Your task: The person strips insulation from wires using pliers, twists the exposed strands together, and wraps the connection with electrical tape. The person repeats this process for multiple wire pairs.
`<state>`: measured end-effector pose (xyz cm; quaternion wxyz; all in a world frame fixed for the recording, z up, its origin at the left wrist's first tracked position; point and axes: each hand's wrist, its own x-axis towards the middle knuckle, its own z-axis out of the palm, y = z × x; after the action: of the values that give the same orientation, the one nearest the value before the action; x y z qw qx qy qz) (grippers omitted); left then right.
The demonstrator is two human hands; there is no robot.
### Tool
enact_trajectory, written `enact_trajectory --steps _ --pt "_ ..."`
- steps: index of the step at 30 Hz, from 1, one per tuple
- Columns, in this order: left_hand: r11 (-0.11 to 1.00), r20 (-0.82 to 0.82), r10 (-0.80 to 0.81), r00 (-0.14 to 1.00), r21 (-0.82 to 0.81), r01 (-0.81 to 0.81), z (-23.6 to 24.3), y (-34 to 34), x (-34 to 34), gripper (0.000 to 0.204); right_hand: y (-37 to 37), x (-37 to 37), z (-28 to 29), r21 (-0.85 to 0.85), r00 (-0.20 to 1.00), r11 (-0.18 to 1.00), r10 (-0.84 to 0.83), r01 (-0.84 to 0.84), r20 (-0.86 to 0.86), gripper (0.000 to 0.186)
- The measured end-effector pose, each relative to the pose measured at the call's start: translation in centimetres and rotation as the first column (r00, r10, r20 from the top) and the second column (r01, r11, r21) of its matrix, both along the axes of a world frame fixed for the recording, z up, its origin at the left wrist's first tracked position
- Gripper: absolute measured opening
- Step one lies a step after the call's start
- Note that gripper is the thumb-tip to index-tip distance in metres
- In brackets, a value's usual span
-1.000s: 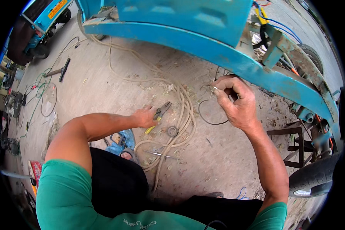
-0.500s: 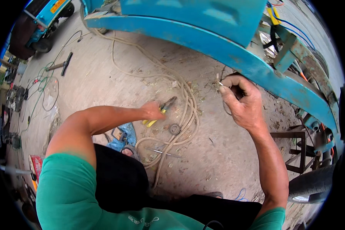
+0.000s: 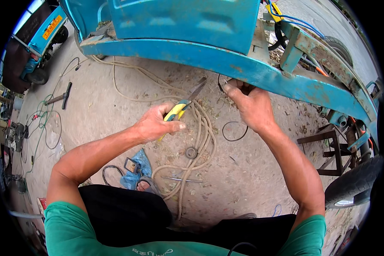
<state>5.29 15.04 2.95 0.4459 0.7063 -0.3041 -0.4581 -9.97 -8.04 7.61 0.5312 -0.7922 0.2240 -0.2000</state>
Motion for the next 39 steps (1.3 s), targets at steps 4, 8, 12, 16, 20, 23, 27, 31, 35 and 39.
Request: enact_trajectory --steps 4,8,12,16,20,23,27,31,35,39 --pt "0.989 0.273 -0.146 0.951 0.028 0.144 1.6 -0.2 -0.2 0.035 0.3 0.2 0.5 -0.003 0.997 1.000 -0.024 0.024 -0.075 0.019" --pt "0.976 0.417 -0.169 0.893 -0.057 0.211 2.0 -0.4 -0.8 0.040 0.6 0.2 0.4 0.002 0.998 1.000 -0.004 0.004 -0.061 0.019" --pt "0.981 0.432 -0.122 0.894 -0.086 0.176 2.2 -0.7 -1.2 0.041 0.8 0.1 0.5 0.021 0.997 1.000 0.017 -0.015 -0.078 0.020" --pt "0.970 0.447 -0.115 0.887 -0.143 0.198 1.8 -0.9 -1.0 0.043 1.0 0.2 0.4 0.039 0.997 0.999 0.032 -0.029 -0.074 0.021" --pt "0.958 0.575 -0.078 0.815 -0.183 0.221 1.6 -1.2 -1.1 0.044 0.8 0.3 0.4 0.034 0.992 0.998 0.062 -0.058 -0.110 0.020" --pt "0.951 0.658 -0.036 0.752 -0.209 0.229 1.5 -1.6 -1.5 0.044 0.9 0.3 0.6 0.013 0.990 0.998 0.057 -0.056 -0.129 0.020" --pt "0.954 0.681 0.017 0.732 -0.229 0.191 1.5 -2.1 -1.9 0.042 0.8 0.4 0.4 0.049 0.986 0.998 0.055 -0.047 -0.158 0.020" --pt "0.952 0.757 0.021 0.654 -0.216 0.219 1.3 -2.5 -1.7 0.044 0.7 0.5 0.1 0.039 0.993 0.999 0.039 -0.035 -0.114 0.016" --pt "0.939 0.824 0.028 0.566 -0.216 0.268 0.9 -2.6 -1.3 0.046 -0.3 0.3 -0.7 0.079 0.989 0.994 0.090 -0.081 -0.121 0.022" --pt "0.926 0.850 0.049 0.524 -0.235 0.294 0.8 -2.6 -1.1 0.045 -0.7 0.3 -0.5 0.130 0.987 0.983 0.138 -0.126 -0.088 0.019"
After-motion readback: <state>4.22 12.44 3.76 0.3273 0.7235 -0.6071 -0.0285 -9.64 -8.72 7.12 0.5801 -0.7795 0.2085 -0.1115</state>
